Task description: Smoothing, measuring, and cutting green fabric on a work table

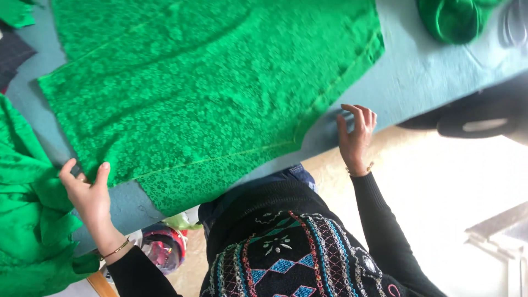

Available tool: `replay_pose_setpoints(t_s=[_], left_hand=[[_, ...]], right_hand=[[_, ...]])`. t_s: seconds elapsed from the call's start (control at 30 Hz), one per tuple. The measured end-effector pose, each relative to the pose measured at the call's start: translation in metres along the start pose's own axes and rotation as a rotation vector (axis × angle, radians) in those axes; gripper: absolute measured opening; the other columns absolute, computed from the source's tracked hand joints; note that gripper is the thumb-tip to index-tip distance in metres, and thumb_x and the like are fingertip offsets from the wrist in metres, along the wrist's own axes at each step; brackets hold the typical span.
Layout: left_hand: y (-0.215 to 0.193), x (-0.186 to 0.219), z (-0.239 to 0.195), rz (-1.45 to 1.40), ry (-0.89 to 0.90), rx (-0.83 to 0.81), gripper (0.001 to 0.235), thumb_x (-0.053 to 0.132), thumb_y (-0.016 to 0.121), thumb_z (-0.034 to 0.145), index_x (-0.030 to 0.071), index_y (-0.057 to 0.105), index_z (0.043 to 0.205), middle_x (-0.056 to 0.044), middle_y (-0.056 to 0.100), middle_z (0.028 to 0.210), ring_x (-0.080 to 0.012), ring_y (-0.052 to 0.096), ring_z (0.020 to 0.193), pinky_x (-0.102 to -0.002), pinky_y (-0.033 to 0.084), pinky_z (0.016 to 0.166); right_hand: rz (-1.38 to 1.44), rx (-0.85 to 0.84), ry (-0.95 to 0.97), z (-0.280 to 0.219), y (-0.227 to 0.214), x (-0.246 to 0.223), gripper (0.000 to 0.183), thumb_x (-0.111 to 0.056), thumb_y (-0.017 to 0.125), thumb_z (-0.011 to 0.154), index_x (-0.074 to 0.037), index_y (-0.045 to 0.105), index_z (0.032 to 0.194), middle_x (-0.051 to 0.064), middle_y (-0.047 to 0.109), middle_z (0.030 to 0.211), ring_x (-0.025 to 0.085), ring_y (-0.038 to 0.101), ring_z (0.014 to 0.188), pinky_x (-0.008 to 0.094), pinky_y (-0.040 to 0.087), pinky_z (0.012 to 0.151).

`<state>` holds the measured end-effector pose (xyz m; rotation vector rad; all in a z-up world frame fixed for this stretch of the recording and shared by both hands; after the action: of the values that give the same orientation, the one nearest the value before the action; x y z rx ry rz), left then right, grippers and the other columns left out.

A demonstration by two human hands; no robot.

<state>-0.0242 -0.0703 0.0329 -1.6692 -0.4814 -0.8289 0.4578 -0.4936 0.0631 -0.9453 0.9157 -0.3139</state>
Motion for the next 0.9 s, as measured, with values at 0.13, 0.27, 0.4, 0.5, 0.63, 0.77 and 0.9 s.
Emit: replay_pose_setpoints(t_s=[0.13,0.27,0.4,0.5,0.63,0.77,0.9], left_hand=[[0.001,0.009,-0.005,-0.09,0.047,-0.04,0.056,0.0,0.076,0.104,0.002,0.04,0.147,-0.03,0.055,0.127,-0.0308,0.061,0.101,-0.039,0.052,0.088],[-0.001,-0.001,-0.009,-0.17,0.01,-0.043,0.052,0.0,0.072,0.107,0.006,0.04,0.148,-0.023,0.057,0.119,-0.0258,0.062,0.099,-0.036,0.053,0.09],[-0.002,-0.013,-0.011,-0.245,0.012,-0.062,0.054,-0.002,0.072,0.108,0.007,0.038,0.149,-0.024,0.063,0.117,-0.0248,0.063,0.102,-0.035,0.054,0.093],[-0.003,-0.024,-0.013,-0.279,-0.071,-0.077,0.056,0.003,0.072,0.109,0.01,0.038,0.152,-0.017,0.063,0.112,-0.018,0.062,0.094,-0.031,0.057,0.07],[-0.007,-0.036,-0.014,-0.267,-0.097,-0.091,0.057,0.003,0.071,0.11,0.008,0.036,0.155,-0.007,0.05,0.083,-0.012,0.056,0.084,-0.029,0.059,0.07],[-0.008,-0.046,-0.01,-0.279,-0.092,-0.089,0.056,0.004,0.072,0.109,0.006,0.038,0.154,-0.008,0.052,0.078,-0.0095,0.053,0.077,-0.027,0.058,0.069],[-0.007,-0.044,-0.01,-0.286,-0.099,-0.095,0.055,0.002,0.072,0.108,0.006,0.04,0.153,-0.009,0.054,0.079,-0.0098,0.054,0.075,-0.027,0.057,0.067]], right_hand=[[0.015,0.006,-0.01,-0.016,-0.002,-0.014,0.018,-0.014,0.064,0.104,-0.008,0.067,0.121,0.012,0.062,0.112,0.031,0.053,0.105,0.043,0.039,0.096],[0.041,-0.089,-0.041,-0.033,0.01,-0.029,0.014,-0.014,0.065,0.104,-0.009,0.07,0.116,0.01,0.062,0.106,0.029,0.051,0.101,0.042,0.039,0.091],[0.082,-0.198,-0.208,-0.041,0.014,-0.062,0.009,-0.014,0.069,0.103,-0.01,0.071,0.111,0.006,0.065,0.1,0.026,0.052,0.093,0.04,0.036,0.084],[-0.006,-0.24,-0.416,-0.048,0.023,-0.064,0.011,-0.018,0.07,0.105,-0.01,0.073,0.112,0.004,0.061,0.091,0.023,0.053,0.081,0.038,0.038,0.078],[-0.044,-0.276,-0.534,-0.039,0.022,-0.073,0.014,-0.02,0.069,0.106,-0.012,0.073,0.116,0.0,0.061,0.081,0.019,0.057,0.075,0.035,0.039,0.074],[-0.091,-0.329,-0.714,-0.031,0.022,-0.081,0.016,-0.018,0.068,0.107,-0.011,0.071,0.121,0.001,0.059,0.075,0.018,0.055,0.066,0.034,0.039,0.072],[-0.157,-0.364,-0.797,-0.025,0.03,-0.083,0.008,-0.014,0.068,0.106,-0.012,0.069,0.115,0.0,0.059,0.072,0.018,0.059,0.064,0.034,0.042,0.075]])
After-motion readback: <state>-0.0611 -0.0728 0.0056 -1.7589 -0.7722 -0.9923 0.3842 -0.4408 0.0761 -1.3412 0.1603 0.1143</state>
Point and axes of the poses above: each hand's wrist, its own z-axis towards the middle knuckle, its own y-axis out of the palm, x = y × z, the point moved 5 cm from there along z, towards the middle knuckle
